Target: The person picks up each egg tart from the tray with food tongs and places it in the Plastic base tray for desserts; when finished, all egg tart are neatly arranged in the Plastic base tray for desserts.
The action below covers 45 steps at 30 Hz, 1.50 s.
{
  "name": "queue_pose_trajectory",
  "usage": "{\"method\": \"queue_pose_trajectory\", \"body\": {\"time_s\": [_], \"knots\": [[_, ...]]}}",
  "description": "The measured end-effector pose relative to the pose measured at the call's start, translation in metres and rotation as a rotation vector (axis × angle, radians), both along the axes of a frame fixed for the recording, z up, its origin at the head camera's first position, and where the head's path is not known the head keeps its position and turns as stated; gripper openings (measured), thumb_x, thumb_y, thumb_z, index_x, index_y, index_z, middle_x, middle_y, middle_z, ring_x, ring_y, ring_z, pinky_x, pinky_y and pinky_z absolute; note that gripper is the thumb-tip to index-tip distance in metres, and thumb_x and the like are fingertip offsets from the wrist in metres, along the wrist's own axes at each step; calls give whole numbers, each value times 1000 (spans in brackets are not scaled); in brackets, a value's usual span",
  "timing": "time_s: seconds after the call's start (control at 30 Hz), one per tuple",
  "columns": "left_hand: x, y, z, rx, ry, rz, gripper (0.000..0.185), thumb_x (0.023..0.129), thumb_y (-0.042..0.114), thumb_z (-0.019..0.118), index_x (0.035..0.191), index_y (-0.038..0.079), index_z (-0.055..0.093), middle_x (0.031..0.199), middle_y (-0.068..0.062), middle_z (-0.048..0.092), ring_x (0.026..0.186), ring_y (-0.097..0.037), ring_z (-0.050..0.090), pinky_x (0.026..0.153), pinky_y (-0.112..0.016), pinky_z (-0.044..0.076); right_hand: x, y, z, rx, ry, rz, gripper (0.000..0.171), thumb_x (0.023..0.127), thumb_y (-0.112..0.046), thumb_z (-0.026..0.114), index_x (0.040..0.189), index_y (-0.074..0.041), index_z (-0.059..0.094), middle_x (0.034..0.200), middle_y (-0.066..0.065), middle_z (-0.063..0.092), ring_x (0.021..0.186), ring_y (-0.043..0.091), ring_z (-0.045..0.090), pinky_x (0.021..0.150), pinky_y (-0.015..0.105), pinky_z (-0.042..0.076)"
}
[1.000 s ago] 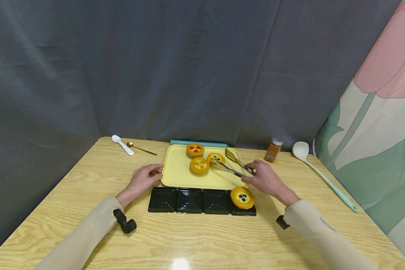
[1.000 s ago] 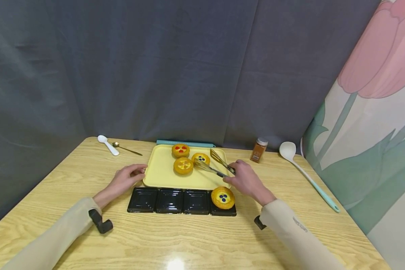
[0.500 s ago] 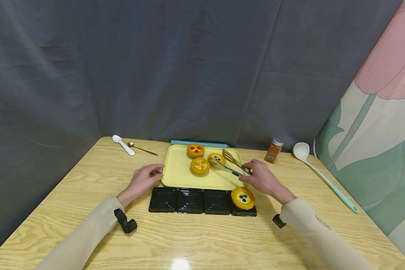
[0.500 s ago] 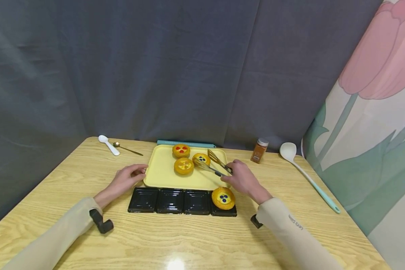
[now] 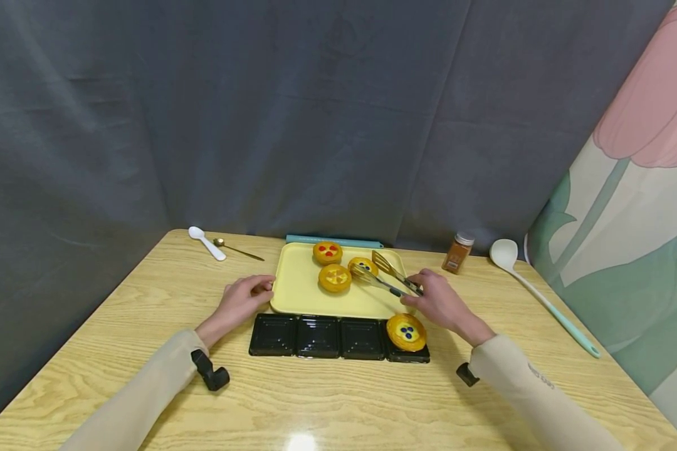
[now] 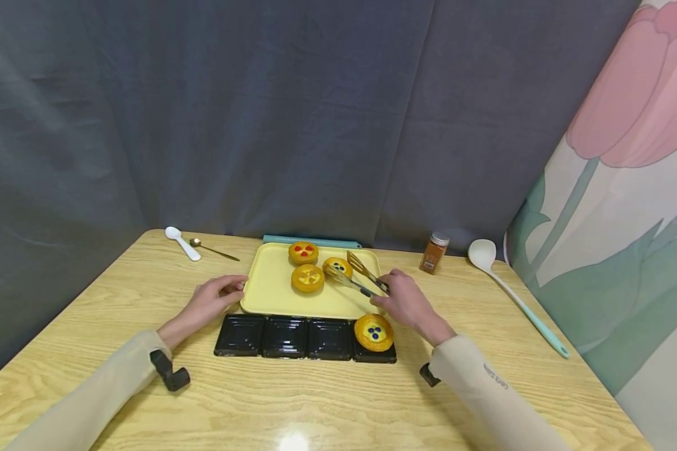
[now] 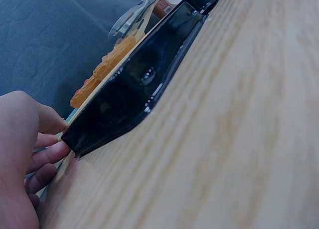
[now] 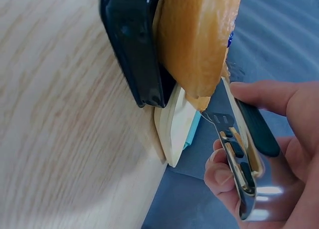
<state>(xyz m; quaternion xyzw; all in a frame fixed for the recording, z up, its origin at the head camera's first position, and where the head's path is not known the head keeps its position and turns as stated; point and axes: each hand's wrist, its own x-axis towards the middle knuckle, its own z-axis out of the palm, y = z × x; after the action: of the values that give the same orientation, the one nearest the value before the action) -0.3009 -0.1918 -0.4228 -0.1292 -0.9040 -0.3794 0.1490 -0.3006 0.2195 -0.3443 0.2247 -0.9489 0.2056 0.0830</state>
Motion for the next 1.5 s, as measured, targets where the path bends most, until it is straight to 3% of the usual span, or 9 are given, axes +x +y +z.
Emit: {"method": "queue_pose_trajectory", "body": {"time_s": [0.53,1.0,1.23,1.5], "knots": [[2,-1,1,7,13,-10,36,92,15,69,126,4,69,98,1,70,96,-23,66,98,-55,34,20,6,4,-52,51,-17,42,86,-14,78,119,9,68,101,15,62,83,27,57,73,42,47],[2,-1,1,12,3,-9,35,93,15,69,126,4,70,98,1,70,95,-23,66,96,-52,37,52,14,9,-69,68,18,42,88,-16,79,122,6,68,103,10,64,82,21,57,71,38,46],[2,0,0,13,6,-11,37,92,14,70,127,4,69,97,1,70,95,-23,66,97,-53,35,71,15,8,-73,60,19,41,87,-13,79,122,2,68,104,6,64,84,19,57,74,38,47],[2,0,2,15,8,-17,36,93,15,69,127,3,69,98,1,70,95,-22,66,97,-53,36,95,13,12,-95,-20,18,37,88,-14,78,122,-2,69,105,3,63,80,21,54,63,28,44]]}}
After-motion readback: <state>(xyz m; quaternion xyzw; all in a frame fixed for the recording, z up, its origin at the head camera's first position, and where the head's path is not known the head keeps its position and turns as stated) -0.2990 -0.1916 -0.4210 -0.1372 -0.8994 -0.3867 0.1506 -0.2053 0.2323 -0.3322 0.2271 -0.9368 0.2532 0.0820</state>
